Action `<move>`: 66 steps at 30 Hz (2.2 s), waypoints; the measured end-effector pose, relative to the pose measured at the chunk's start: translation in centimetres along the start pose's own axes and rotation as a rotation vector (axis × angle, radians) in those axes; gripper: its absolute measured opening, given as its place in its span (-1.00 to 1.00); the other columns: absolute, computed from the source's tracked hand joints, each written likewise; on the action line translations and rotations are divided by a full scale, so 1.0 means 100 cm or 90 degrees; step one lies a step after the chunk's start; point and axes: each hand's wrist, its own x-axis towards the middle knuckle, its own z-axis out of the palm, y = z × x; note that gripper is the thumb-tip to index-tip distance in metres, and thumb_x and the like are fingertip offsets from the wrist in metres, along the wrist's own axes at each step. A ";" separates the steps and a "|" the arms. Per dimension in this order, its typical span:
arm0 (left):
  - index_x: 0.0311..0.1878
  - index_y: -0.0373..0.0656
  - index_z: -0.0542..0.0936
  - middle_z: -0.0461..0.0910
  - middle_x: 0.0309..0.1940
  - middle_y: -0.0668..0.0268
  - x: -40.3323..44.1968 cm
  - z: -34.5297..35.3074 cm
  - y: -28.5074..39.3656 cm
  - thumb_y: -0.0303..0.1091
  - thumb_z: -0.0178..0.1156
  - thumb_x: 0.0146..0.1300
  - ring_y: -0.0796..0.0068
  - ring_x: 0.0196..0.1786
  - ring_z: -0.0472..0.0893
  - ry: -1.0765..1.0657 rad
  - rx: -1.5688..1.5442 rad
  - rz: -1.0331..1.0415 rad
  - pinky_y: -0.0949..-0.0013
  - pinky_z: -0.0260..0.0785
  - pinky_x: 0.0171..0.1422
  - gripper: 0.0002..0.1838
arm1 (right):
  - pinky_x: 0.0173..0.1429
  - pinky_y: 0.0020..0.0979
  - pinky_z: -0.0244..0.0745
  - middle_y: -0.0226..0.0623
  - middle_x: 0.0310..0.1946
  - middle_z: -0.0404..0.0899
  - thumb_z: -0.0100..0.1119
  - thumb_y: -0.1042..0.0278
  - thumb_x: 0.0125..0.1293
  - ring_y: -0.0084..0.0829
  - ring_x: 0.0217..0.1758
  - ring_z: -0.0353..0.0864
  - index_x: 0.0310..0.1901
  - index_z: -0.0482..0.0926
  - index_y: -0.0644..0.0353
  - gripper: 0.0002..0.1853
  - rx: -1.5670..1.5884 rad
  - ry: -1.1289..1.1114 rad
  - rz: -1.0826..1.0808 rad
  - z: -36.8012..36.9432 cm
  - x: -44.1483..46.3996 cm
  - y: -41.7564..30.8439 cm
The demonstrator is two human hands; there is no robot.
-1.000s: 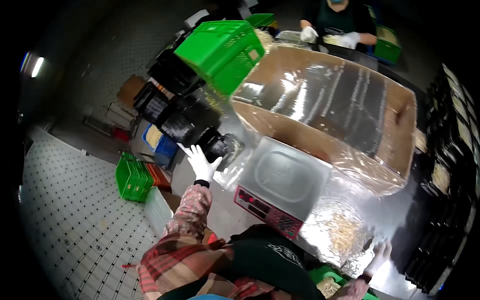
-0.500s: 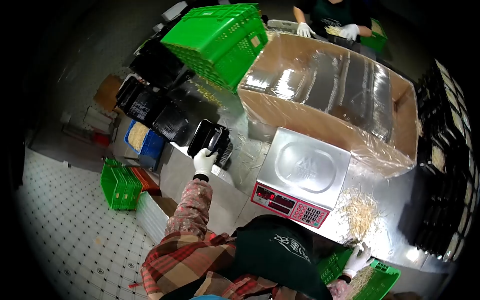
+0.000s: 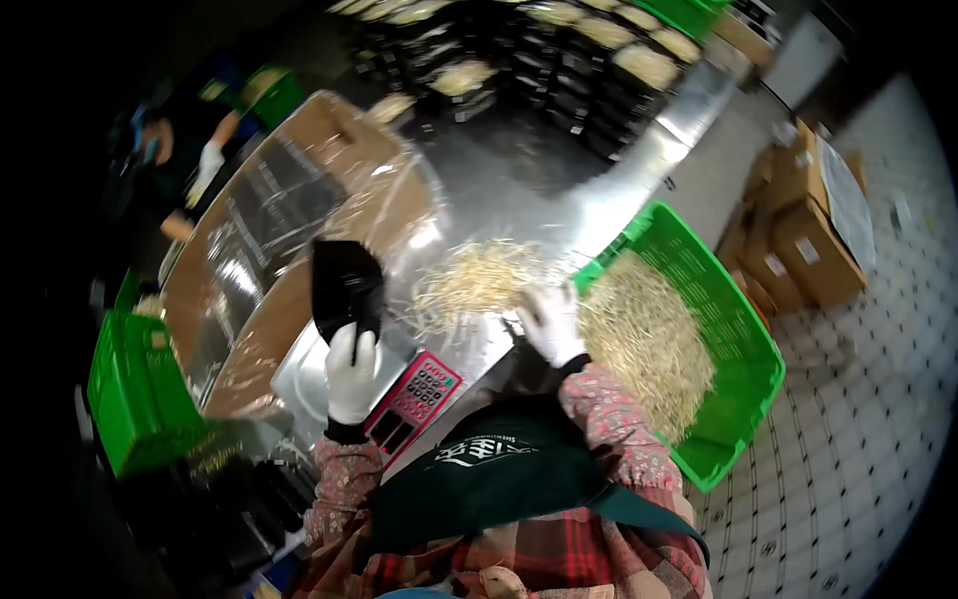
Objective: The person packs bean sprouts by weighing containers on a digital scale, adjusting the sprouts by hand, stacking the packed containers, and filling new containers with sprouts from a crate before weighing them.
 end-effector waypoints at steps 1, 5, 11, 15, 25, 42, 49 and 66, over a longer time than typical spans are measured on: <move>-0.05 -0.23 0.64 0.65 -0.19 0.14 0.016 0.035 0.016 -0.45 0.22 0.26 0.11 -0.04 0.61 -0.094 0.032 0.121 0.22 0.41 0.17 -0.79 | 0.41 0.07 0.15 -0.27 0.01 0.60 0.28 0.19 0.21 -0.15 0.16 0.52 0.06 0.57 0.05 -0.62 0.028 0.012 -0.005 -0.002 -0.010 -0.014; -0.03 -0.10 0.66 0.65 -0.15 0.20 0.051 0.170 0.003 -0.43 0.17 0.25 0.17 -0.01 0.61 -0.228 0.125 0.358 0.00 0.27 0.33 -0.76 | 0.07 -0.23 0.50 -0.24 -0.02 0.60 0.31 0.27 0.19 -0.18 0.02 0.58 -0.02 0.61 0.10 -0.68 0.271 -0.091 -0.179 -0.048 -0.055 -0.058; 0.15 -0.08 0.60 0.61 0.12 0.24 0.066 0.233 0.018 -0.29 0.36 0.14 0.10 0.33 0.46 -0.286 0.307 0.335 -0.14 0.06 0.50 -0.54 | 0.11 -0.21 0.55 -0.21 -0.07 0.67 0.31 0.29 0.24 -0.15 -0.03 0.65 -0.04 0.65 0.11 -0.73 0.140 0.082 0.205 -0.159 -0.157 0.076; 0.11 -0.22 0.62 0.65 0.05 0.16 0.042 0.255 0.100 -0.37 0.31 0.27 0.26 0.18 0.59 -0.363 -0.130 0.052 0.28 0.38 0.32 -0.65 | 0.27 -0.25 0.47 -0.08 0.05 0.65 0.35 0.14 0.27 -0.16 0.14 0.61 0.10 0.62 0.24 -0.56 0.145 0.417 0.742 -0.209 -0.262 0.219; 0.14 -0.21 0.62 0.68 -0.04 -0.03 -0.030 0.372 0.126 0.12 0.10 0.41 0.02 0.08 0.64 -0.961 0.350 0.209 0.21 0.45 0.21 -0.44 | 0.48 -0.18 0.25 0.15 0.40 0.29 0.19 -0.69 -0.06 -0.08 0.50 0.26 0.44 0.24 0.36 0.29 0.301 -0.216 1.154 -0.179 -0.251 0.374; 0.28 -0.23 0.52 0.55 0.17 -0.11 -0.047 0.427 0.088 0.57 -0.34 0.26 -0.06 0.28 0.50 -1.306 0.554 0.157 0.10 0.27 0.40 0.02 | 0.11 -0.31 0.53 -0.09 0.01 0.69 0.44 0.30 0.02 -0.22 0.01 0.65 0.13 0.59 0.27 -0.42 0.360 0.181 1.006 -0.116 -0.306 0.423; 0.39 -0.46 0.32 0.34 0.36 -0.23 -0.068 0.447 0.086 0.74 -0.27 0.05 -0.05 0.45 0.34 -1.359 0.569 0.014 0.16 0.13 0.53 0.31 | 0.30 -0.30 0.47 -0.10 0.14 0.61 0.51 0.11 0.04 -0.26 0.18 0.60 0.27 0.45 0.25 -0.23 0.427 0.094 0.713 -0.219 -0.204 0.309; 0.26 -0.23 0.51 0.63 0.07 0.26 -0.108 0.475 0.125 -0.23 0.28 0.36 0.40 0.09 0.59 -0.651 -0.499 -0.711 0.29 0.44 0.23 -0.53 | 0.25 -0.32 0.45 -0.02 0.12 0.60 0.41 0.04 0.23 -0.27 0.17 0.59 0.24 0.44 0.30 -0.33 0.580 0.113 0.718 -0.085 -0.185 0.237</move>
